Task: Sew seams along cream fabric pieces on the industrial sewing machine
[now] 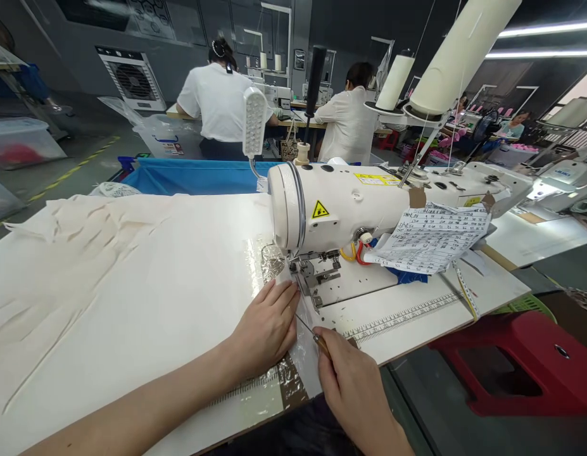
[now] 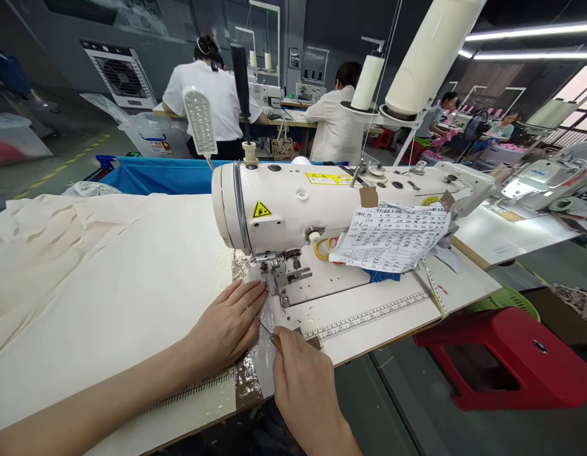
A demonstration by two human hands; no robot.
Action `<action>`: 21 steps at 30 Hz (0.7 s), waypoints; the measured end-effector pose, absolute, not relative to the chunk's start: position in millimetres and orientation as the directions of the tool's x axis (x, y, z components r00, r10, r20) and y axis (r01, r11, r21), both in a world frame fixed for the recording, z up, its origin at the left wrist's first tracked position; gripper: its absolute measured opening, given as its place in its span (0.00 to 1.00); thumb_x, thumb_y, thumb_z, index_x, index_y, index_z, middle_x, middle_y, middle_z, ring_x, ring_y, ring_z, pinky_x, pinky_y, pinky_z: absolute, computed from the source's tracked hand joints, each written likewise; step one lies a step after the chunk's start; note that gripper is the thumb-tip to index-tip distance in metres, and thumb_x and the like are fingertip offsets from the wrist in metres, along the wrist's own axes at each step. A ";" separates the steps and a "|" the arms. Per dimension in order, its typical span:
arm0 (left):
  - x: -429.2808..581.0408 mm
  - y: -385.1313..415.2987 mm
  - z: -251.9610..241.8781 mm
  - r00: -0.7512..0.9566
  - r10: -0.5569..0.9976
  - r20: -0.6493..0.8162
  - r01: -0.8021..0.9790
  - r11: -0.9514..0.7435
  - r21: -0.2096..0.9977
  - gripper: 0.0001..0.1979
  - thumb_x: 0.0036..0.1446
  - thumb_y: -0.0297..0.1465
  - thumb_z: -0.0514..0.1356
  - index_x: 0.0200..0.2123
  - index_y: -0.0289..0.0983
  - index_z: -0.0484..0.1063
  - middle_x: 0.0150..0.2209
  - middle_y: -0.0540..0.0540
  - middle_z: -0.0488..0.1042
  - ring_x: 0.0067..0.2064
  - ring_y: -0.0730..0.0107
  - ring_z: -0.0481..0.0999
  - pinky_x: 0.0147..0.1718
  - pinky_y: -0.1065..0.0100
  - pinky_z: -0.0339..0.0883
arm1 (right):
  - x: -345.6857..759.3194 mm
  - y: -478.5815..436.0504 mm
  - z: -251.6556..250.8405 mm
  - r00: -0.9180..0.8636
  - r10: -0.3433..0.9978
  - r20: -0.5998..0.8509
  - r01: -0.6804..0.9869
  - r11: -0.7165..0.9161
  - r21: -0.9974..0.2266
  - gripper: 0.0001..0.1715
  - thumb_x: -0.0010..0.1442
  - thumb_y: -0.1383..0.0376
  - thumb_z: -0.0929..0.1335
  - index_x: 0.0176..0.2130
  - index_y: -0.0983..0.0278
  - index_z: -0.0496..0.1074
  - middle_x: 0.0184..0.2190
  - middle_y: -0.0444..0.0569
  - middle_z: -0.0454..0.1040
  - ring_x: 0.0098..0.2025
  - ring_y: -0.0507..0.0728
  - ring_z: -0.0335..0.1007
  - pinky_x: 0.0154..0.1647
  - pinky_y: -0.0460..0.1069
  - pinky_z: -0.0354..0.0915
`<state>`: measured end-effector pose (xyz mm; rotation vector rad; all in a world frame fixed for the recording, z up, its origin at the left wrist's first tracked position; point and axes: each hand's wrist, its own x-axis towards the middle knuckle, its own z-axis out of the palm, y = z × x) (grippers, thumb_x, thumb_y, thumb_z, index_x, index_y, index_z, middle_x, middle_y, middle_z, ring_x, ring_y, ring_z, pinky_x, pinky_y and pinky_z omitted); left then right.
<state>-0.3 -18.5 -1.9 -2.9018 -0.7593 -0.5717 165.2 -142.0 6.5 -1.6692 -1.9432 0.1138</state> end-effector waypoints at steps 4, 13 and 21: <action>0.2 -12.5 -1.9 0.801 0.464 0.378 0.504 -0.864 -0.008 0.23 0.66 0.29 0.49 0.59 0.25 0.68 0.59 0.33 0.69 0.63 0.48 0.63 0.64 0.47 0.57 | 163.9 -134.6 5.2 -0.063 0.930 0.363 0.888 0.218 -0.404 0.19 0.67 0.73 0.55 0.52 0.65 0.67 0.40 0.52 0.79 0.34 0.60 0.78 0.27 0.49 0.67; 1.0 2.2 0.7 0.777 0.509 0.370 0.556 -0.831 -0.026 0.22 0.64 0.29 0.50 0.57 0.26 0.70 0.54 0.32 0.71 0.58 0.47 0.66 0.60 0.46 0.62 | 160.0 -116.5 3.9 -0.062 0.921 0.384 0.890 0.226 -0.396 0.20 0.64 0.74 0.57 0.51 0.69 0.69 0.41 0.56 0.80 0.37 0.62 0.79 0.31 0.50 0.70; -5.1 14.3 3.7 0.808 0.471 0.354 0.539 -0.833 -0.121 0.19 0.65 0.20 0.50 0.56 0.30 0.72 0.57 0.36 0.72 0.63 0.51 0.64 0.67 0.46 0.52 | 157.5 -119.2 6.0 0.036 0.967 0.251 0.753 0.139 -0.643 0.21 0.68 0.67 0.57 0.53 0.70 0.71 0.38 0.55 0.81 0.36 0.62 0.79 0.34 0.52 0.72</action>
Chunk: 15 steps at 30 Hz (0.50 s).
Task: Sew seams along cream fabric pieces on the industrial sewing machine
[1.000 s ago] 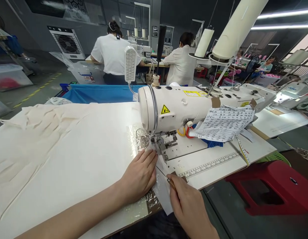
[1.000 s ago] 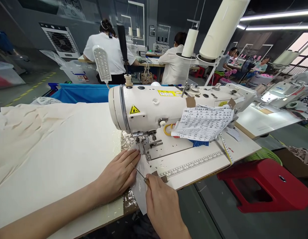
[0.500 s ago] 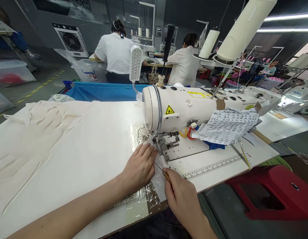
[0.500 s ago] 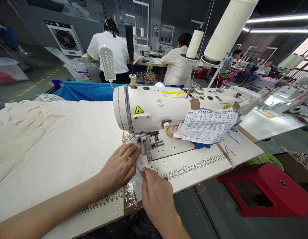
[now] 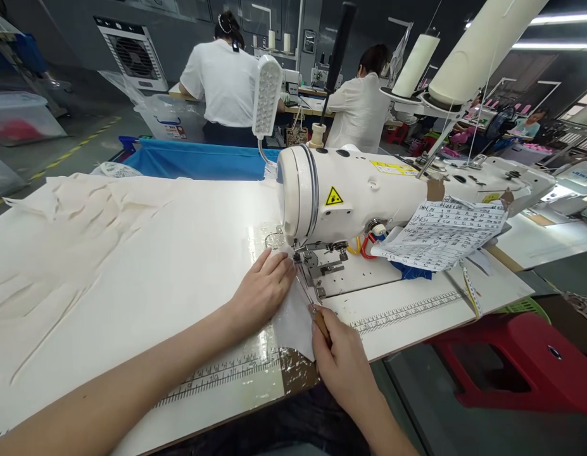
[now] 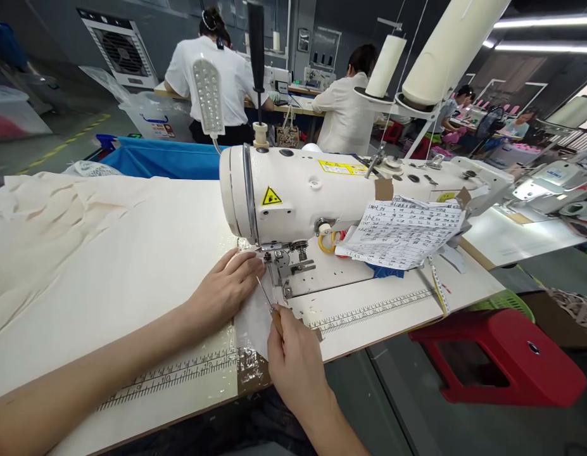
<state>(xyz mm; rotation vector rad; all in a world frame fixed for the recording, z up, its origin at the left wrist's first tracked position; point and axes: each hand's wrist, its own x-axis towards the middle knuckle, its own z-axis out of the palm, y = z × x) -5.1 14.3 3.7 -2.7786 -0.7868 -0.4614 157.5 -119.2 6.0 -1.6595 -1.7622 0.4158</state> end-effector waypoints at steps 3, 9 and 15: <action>-2.6 1.9 5.7 0.815 0.468 0.342 0.518 -0.853 -0.067 0.19 0.65 0.23 0.50 0.55 0.27 0.72 0.57 0.35 0.72 0.63 0.50 0.64 0.66 0.49 0.55 | 155.5 -123.4 5.2 0.052 0.970 0.236 0.748 0.118 -0.653 0.22 0.68 0.67 0.56 0.53 0.70 0.71 0.38 0.56 0.81 0.38 0.63 0.80 0.36 0.52 0.72; 2.7 -14.7 -2.2 0.806 0.455 0.378 0.485 -0.874 0.017 0.20 0.66 0.31 0.51 0.54 0.26 0.72 0.57 0.32 0.72 0.62 0.48 0.65 0.64 0.49 0.58 | 163.2 -130.9 9.1 0.029 0.979 0.203 0.757 0.111 -0.644 0.21 0.69 0.67 0.57 0.53 0.69 0.72 0.35 0.53 0.80 0.33 0.61 0.78 0.30 0.50 0.68; 0.6 -11.5 -2.4 0.831 0.441 0.339 0.478 -0.878 -0.031 0.22 0.66 0.30 0.51 0.59 0.26 0.69 0.60 0.33 0.69 0.62 0.48 0.65 0.65 0.49 0.53 | 192.4 -141.2 11.2 0.146 0.973 0.177 0.688 0.029 -0.726 0.18 0.71 0.61 0.58 0.48 0.65 0.72 0.24 0.45 0.72 0.23 0.57 0.69 0.23 0.46 0.61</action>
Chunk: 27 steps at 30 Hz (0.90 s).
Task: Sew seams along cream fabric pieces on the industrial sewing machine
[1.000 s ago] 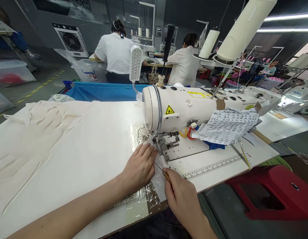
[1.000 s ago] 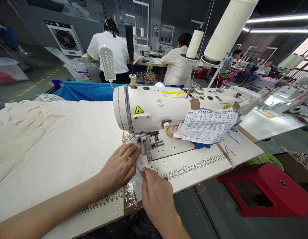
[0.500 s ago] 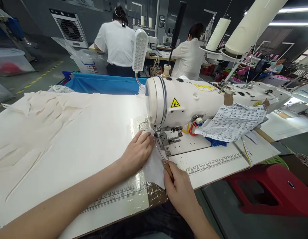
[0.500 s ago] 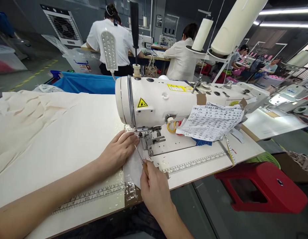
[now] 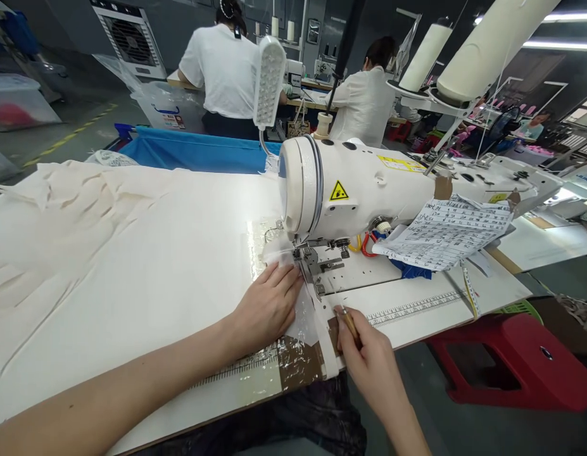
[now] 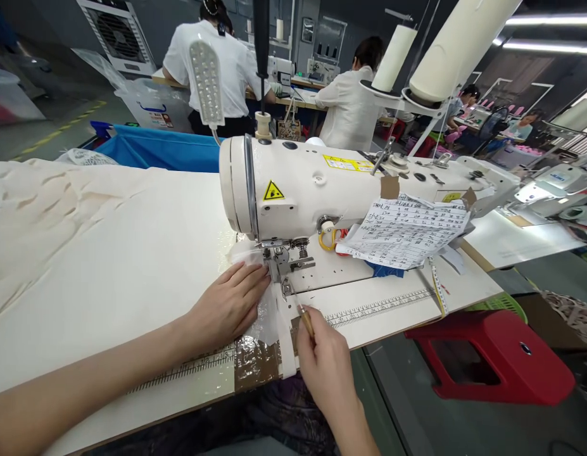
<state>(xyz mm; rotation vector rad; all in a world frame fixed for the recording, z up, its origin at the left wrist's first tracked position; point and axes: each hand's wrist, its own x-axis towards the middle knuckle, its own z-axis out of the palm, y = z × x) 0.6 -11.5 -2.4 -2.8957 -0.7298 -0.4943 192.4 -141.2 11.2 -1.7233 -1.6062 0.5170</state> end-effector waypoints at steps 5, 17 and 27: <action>2.0 -17.7 0.6 0.812 0.467 0.350 0.502 -0.865 -0.011 0.23 0.69 0.35 0.48 0.57 0.26 0.70 0.58 0.33 0.70 0.61 0.49 0.66 0.64 0.49 0.54 | 203.2 -142.7 7.3 0.213 0.970 0.118 0.576 -0.027 -0.817 0.19 0.72 0.55 0.60 0.45 0.64 0.72 0.22 0.41 0.67 0.20 0.53 0.61 0.20 0.45 0.59; 3.6 -21.9 1.2 0.813 0.477 0.333 0.513 -0.858 -0.025 0.23 0.69 0.35 0.47 0.57 0.26 0.69 0.58 0.33 0.71 0.59 0.50 0.67 0.62 0.50 0.56 | 200.6 -142.5 1.3 0.292 0.950 0.108 0.519 -0.062 -0.853 0.20 0.71 0.54 0.62 0.48 0.66 0.73 0.23 0.41 0.69 0.19 0.52 0.60 0.19 0.44 0.60; 3.9 -24.9 3.8 0.813 0.473 0.339 0.511 -0.860 -0.024 0.23 0.69 0.35 0.49 0.58 0.25 0.68 0.58 0.32 0.71 0.59 0.50 0.68 0.62 0.51 0.56 | 203.9 -145.6 -4.6 0.285 0.955 0.083 0.473 -0.065 -0.879 0.21 0.71 0.52 0.62 0.49 0.65 0.73 0.23 0.41 0.68 0.19 0.52 0.59 0.18 0.44 0.59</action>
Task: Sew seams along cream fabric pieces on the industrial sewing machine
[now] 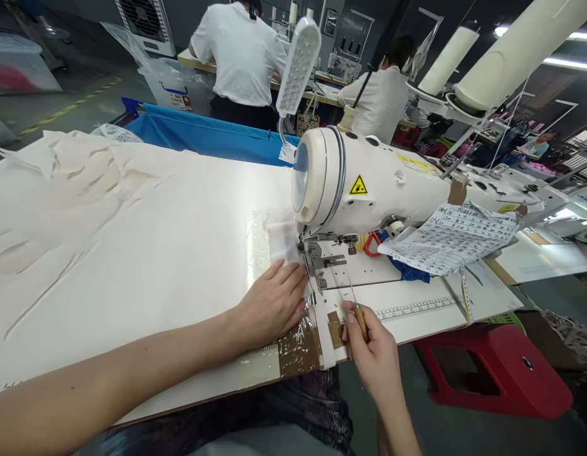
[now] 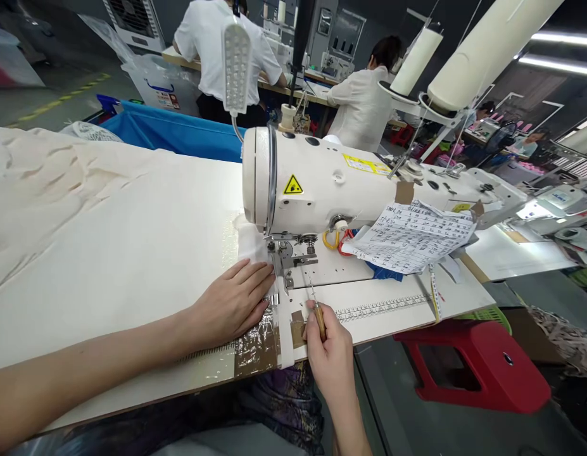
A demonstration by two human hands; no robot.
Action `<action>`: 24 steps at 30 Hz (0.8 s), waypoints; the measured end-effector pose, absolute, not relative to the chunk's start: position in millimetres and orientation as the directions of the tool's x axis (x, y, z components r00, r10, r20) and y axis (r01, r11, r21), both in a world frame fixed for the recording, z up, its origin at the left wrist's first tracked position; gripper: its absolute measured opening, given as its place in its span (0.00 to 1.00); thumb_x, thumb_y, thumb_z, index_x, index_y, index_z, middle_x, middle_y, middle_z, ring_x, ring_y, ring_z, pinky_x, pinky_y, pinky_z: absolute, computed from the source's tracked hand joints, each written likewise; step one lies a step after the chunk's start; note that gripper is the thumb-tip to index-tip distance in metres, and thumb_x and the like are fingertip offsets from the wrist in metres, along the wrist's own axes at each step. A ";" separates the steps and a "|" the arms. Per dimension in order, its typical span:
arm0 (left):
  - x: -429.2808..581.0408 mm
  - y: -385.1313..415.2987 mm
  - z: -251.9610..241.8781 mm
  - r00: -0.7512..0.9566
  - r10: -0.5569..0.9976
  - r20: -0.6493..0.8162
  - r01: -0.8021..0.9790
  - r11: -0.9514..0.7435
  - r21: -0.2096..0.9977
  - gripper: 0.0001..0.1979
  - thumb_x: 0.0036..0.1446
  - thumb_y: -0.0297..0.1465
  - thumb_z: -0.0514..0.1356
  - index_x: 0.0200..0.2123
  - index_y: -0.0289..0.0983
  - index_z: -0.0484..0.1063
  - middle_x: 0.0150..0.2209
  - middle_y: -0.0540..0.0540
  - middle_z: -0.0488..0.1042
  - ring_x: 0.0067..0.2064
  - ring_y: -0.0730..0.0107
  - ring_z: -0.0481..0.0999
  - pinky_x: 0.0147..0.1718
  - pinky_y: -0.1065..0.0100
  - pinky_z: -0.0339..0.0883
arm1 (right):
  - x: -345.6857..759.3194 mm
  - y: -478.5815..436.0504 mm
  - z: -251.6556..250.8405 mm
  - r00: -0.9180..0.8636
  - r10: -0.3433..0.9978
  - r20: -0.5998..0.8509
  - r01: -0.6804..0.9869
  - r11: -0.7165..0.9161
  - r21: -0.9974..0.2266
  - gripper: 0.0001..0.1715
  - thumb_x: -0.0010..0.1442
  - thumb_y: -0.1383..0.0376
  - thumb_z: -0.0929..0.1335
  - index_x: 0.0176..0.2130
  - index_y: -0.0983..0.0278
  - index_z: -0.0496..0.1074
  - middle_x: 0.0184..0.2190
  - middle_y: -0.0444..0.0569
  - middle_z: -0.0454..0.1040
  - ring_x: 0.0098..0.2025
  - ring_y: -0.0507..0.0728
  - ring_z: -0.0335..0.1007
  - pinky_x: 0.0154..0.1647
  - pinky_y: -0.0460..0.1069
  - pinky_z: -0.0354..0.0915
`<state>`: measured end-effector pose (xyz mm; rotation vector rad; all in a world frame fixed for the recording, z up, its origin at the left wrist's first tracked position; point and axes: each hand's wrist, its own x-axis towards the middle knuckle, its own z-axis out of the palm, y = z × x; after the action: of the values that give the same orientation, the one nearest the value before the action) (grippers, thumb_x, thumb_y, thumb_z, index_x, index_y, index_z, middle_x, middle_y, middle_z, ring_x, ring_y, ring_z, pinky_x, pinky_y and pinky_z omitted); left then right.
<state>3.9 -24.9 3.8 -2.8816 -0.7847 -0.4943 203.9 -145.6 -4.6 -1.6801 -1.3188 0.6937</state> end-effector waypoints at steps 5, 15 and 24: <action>4.8 -26.5 1.7 0.812 0.483 0.329 0.518 -0.855 -0.024 0.24 0.69 0.36 0.48 0.58 0.25 0.68 0.58 0.33 0.70 0.59 0.49 0.68 0.62 0.51 0.56 | 205.0 -144.6 -9.8 0.289 0.954 0.075 0.467 -0.072 -0.882 0.22 0.71 0.50 0.62 0.49 0.65 0.72 0.24 0.42 0.69 0.21 0.53 0.62 0.19 0.44 0.60; 3.0 -21.0 -6.4 0.797 0.468 0.382 0.515 -0.857 -0.025 0.23 0.69 0.35 0.47 0.59 0.26 0.68 0.58 0.34 0.71 0.60 0.49 0.68 0.61 0.50 0.58 | 206.2 -146.1 -16.6 0.307 0.932 0.193 0.561 -0.013 -0.828 0.24 0.71 0.49 0.64 0.52 0.64 0.74 0.40 0.53 0.80 0.42 0.60 0.77 0.40 0.46 0.72; 4.4 -8.8 -9.4 0.773 0.512 0.375 0.544 -0.839 0.025 0.23 0.68 0.33 0.49 0.60 0.24 0.67 0.60 0.31 0.69 0.61 0.46 0.66 0.61 0.49 0.61 | 178.3 -136.6 -10.6 0.272 0.893 0.359 0.631 0.116 -0.767 0.20 0.75 0.57 0.60 0.58 0.60 0.69 0.47 0.53 0.78 0.46 0.60 0.77 0.41 0.47 0.73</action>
<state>4.4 -8.8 -9.4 -2.8771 -0.8587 -0.5710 178.3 -136.6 -10.6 -1.5971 -1.4413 0.3481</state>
